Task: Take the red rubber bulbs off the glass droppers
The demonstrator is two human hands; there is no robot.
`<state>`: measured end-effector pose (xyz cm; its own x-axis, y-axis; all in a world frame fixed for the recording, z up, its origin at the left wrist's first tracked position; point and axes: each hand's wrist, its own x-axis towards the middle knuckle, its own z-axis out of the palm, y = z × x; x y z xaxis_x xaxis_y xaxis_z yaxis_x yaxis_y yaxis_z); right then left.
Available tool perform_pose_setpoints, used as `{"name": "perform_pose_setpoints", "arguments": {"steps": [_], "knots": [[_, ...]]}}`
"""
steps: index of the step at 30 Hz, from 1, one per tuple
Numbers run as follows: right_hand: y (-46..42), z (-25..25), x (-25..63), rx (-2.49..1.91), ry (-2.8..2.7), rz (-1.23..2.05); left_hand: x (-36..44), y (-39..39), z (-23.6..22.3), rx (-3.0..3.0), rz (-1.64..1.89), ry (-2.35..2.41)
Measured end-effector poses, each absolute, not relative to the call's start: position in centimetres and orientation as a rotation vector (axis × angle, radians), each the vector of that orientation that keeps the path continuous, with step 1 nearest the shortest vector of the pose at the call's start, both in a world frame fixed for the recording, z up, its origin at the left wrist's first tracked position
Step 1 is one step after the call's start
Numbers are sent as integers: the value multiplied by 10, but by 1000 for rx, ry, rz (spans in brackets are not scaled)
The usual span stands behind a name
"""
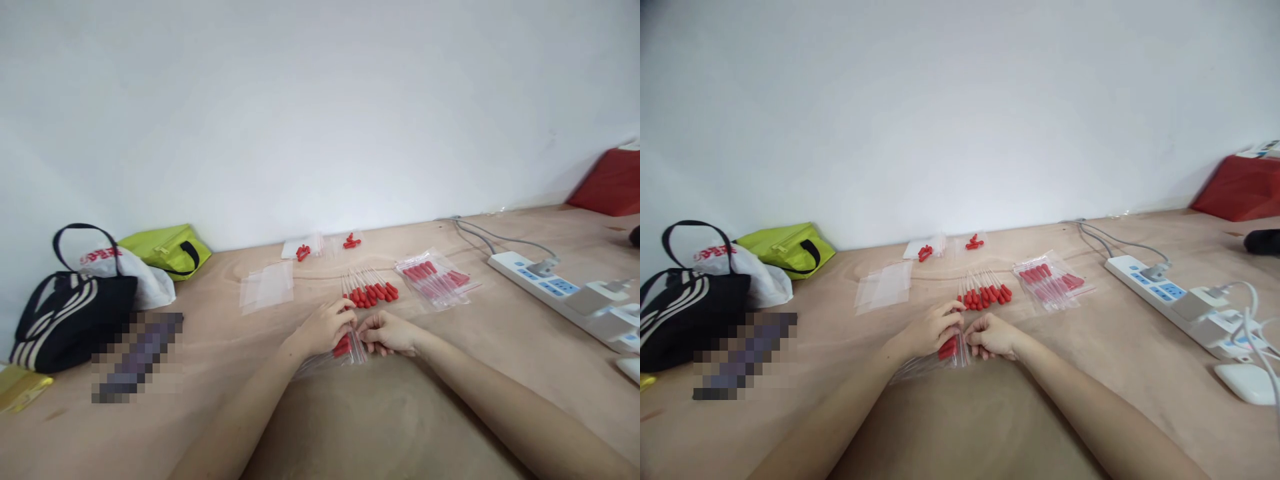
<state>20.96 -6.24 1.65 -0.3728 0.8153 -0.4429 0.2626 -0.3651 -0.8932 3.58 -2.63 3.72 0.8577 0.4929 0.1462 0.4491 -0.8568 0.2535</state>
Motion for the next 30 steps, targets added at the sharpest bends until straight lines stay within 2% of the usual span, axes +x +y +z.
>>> {"name": "perform_pose_setpoints", "arguments": {"steps": [30], "knots": [[-64,18,204,-1479,-1429,1737,35,-21,29,3043,342,571]]}}
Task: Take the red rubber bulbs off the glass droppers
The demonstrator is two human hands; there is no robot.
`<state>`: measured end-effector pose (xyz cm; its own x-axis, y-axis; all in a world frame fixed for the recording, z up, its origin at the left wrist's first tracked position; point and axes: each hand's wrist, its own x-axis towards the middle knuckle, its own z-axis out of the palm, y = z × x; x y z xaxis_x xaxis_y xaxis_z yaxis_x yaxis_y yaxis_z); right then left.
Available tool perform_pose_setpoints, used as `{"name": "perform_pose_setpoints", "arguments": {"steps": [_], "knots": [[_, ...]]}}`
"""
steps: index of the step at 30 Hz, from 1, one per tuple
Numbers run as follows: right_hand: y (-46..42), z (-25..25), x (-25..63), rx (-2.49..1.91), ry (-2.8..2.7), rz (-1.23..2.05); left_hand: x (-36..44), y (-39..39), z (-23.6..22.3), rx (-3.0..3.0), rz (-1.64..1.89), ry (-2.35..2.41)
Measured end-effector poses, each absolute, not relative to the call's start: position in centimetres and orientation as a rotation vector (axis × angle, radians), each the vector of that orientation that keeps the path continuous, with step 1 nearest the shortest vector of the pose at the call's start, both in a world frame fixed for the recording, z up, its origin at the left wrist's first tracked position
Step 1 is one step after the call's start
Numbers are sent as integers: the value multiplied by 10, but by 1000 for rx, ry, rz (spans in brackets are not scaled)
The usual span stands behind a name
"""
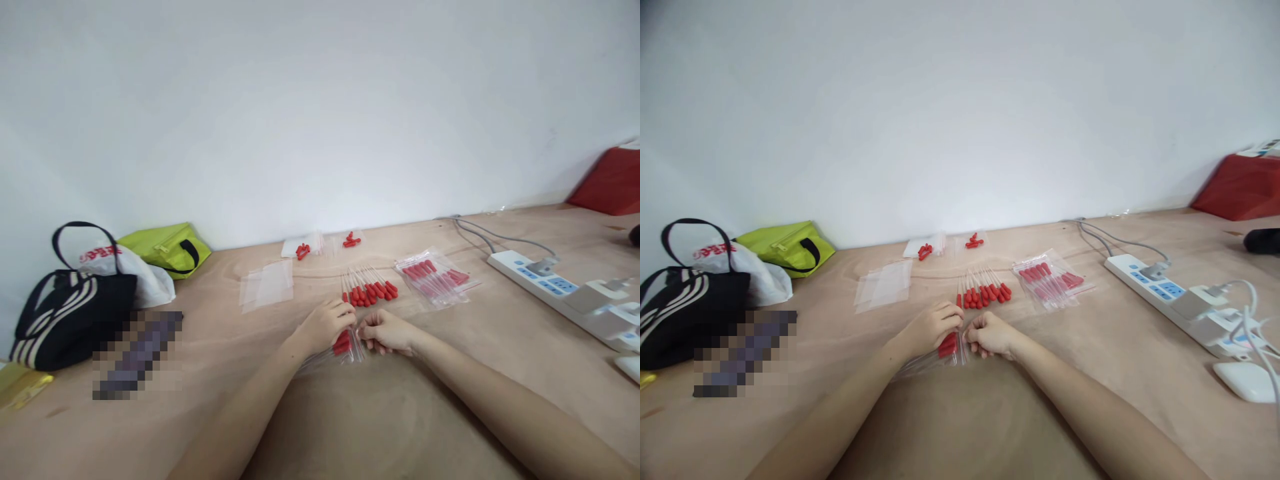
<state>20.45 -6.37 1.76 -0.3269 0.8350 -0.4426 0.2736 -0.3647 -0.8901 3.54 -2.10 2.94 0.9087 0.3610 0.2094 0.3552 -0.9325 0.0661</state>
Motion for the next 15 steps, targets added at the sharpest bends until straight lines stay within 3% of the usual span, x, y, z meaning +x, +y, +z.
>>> {"name": "perform_pose_setpoints", "arguments": {"steps": [15], "knots": [[-65,17,202,-1430,-1449,1720,34,-20,31,2989,388,498]]}}
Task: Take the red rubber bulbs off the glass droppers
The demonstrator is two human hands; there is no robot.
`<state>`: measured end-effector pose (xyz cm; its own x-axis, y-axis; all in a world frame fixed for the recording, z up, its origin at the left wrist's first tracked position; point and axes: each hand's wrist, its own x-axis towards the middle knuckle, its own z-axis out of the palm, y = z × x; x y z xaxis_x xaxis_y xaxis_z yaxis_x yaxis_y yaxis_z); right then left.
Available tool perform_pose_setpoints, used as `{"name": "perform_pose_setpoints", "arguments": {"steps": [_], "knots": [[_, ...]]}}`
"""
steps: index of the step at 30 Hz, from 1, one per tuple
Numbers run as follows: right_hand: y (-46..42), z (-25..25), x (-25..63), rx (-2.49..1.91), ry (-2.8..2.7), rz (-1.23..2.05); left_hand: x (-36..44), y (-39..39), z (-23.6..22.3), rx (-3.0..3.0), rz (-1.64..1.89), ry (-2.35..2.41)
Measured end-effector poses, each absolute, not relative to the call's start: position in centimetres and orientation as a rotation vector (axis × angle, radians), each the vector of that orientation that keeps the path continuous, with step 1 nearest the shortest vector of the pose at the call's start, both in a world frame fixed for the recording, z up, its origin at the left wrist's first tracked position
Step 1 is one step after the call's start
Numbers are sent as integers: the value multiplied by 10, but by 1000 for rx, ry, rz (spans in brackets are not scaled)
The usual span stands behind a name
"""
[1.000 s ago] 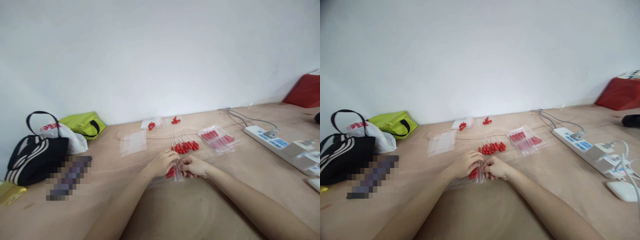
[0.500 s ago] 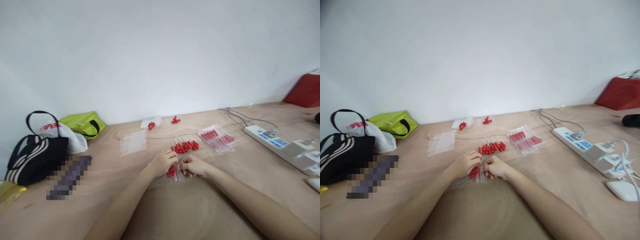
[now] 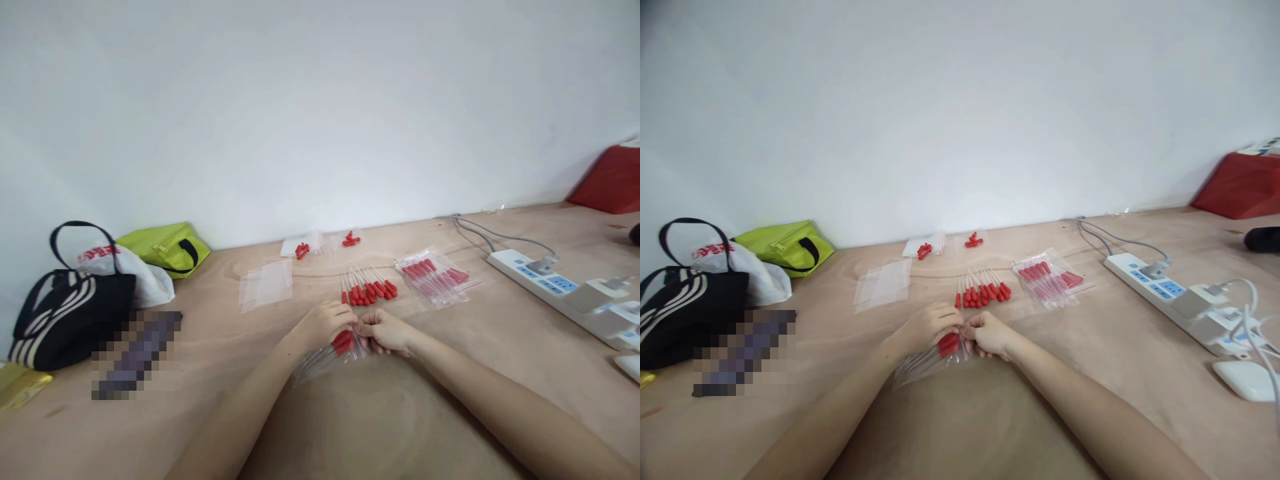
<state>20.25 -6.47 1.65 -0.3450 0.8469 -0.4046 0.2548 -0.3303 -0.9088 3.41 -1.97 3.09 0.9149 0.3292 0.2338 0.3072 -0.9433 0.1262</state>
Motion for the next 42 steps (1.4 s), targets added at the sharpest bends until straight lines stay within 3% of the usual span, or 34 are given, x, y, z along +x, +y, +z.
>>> {"name": "perform_pose_setpoints", "arguments": {"steps": [15,24,32,39,42], "knots": [[-65,13,195,-1551,-1441,1525,38,-22,29,3202,324,368],[-62,6,202,-1592,-1383,1513,29,-24,54,3197,310,462],[-63,6,204,-1552,-1486,1483,2,-68,29,2767,532,895],[-62,14,213,-1367,-1790,1448,-22,-74,23,2584,323,866],[-65,15,213,-1385,-1909,1244,-18,-67,26,2624,336,856]]}}
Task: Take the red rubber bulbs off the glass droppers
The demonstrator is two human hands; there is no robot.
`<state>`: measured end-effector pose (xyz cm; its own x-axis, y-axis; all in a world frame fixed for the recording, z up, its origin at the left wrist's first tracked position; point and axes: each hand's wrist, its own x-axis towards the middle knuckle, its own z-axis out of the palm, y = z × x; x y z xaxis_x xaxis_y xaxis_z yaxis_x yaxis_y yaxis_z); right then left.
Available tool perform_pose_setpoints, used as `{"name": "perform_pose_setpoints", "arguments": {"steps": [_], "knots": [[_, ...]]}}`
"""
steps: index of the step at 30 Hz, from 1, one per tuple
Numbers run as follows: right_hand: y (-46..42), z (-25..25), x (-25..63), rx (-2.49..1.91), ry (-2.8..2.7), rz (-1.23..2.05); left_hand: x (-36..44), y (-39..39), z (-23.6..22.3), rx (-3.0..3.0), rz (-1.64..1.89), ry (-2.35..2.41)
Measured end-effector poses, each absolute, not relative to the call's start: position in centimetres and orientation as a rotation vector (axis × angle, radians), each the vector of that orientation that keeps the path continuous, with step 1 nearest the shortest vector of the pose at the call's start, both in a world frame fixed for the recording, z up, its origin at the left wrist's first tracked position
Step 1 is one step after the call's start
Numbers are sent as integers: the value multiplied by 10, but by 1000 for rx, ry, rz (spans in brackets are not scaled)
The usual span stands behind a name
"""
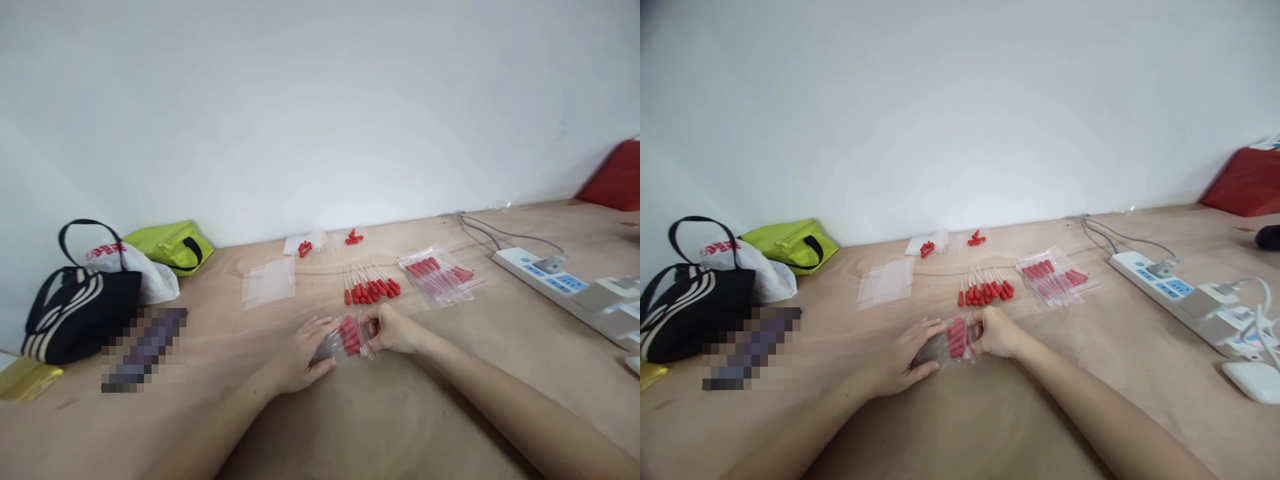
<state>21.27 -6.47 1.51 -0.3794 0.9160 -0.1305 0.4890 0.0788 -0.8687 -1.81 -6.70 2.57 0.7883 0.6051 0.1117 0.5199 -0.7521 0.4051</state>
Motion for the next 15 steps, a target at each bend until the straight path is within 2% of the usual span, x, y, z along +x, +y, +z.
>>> {"name": "perform_pose_setpoints", "arguments": {"steps": [3,5,10,15], "knots": [[-68,16,209,-1317,-2006,980,-15,-65,26,2643,370,853],[-70,18,207,-1273,-2038,916,-15,-66,24,2616,385,853],[-74,18,203,-1339,-1990,988,-19,-65,17,2566,462,858],[-72,5,200,-1284,-1835,1143,-29,-49,15,2269,536,1258]]}}
